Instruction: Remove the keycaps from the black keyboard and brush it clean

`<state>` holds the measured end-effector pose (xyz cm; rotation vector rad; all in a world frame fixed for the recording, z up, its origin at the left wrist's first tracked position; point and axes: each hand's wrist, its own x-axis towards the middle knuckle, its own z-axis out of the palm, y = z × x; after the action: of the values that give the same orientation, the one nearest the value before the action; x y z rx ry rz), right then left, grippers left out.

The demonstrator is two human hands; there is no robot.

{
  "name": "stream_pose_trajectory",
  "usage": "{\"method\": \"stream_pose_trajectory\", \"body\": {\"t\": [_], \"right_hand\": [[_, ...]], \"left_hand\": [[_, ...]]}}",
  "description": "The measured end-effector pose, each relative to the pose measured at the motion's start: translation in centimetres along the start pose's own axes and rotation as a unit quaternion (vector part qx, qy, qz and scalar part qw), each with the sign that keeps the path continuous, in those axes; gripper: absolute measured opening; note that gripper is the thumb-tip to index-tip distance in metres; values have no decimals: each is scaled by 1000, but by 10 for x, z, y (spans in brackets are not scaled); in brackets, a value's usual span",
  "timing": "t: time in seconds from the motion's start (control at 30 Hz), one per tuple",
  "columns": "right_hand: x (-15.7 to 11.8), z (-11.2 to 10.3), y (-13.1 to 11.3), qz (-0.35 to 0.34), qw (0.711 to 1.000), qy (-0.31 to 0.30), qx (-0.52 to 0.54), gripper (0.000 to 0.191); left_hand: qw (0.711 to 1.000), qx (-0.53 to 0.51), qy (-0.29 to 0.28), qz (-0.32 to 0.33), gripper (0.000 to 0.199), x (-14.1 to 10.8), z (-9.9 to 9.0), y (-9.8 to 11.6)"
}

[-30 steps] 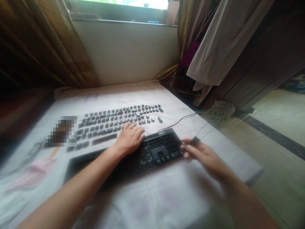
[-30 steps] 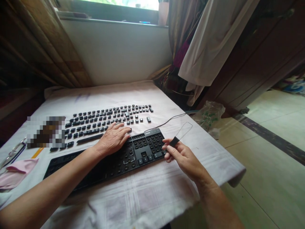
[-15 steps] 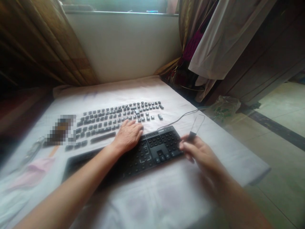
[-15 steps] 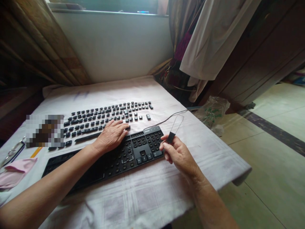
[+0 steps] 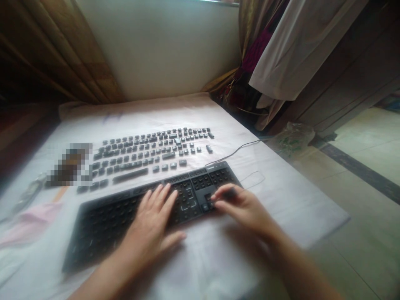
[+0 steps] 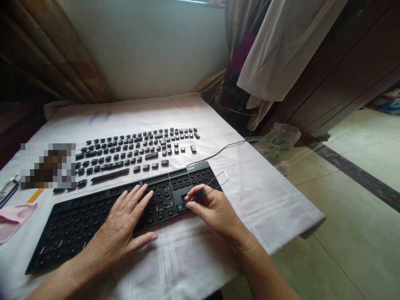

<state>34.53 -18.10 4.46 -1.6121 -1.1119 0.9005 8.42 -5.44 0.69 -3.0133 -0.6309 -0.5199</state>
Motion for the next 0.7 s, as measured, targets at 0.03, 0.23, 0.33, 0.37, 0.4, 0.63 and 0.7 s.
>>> {"method": "stream_pose_trajectory", "body": {"t": [0.03, 0.23, 0.33, 0.37, 0.4, 0.63, 0.7], "right_hand": [[0, 2, -1, -11, 1000, -4, -19, 20], [-3, 8, -1, -46, 994, -13, -99, 13], [-6, 10, -3, -56, 992, 15, -115, 13], [-6, 11, -3, -56, 991, 24, -116, 12], [-7, 13, -4, -56, 991, 33, -116, 12], [-13, 26, -6, -66, 982, 96, -148, 12], [-14, 30, -7, -82, 976, 104, -172, 12]], "left_hand": [[1000, 6, 1, -7, 88, -4, 2, 0], [999, 23, 18, -25, 77, -6, 9, 4], [999, 40, 22, -23, 73, -4, 7, 7], [998, 46, 24, -20, 73, -3, 7, 8], [998, 50, 26, -18, 73, -3, 6, 8], [998, 54, 23, -15, 73, -4, 9, 9], [999, 41, 27, -23, 73, -4, 10, 9]]}}
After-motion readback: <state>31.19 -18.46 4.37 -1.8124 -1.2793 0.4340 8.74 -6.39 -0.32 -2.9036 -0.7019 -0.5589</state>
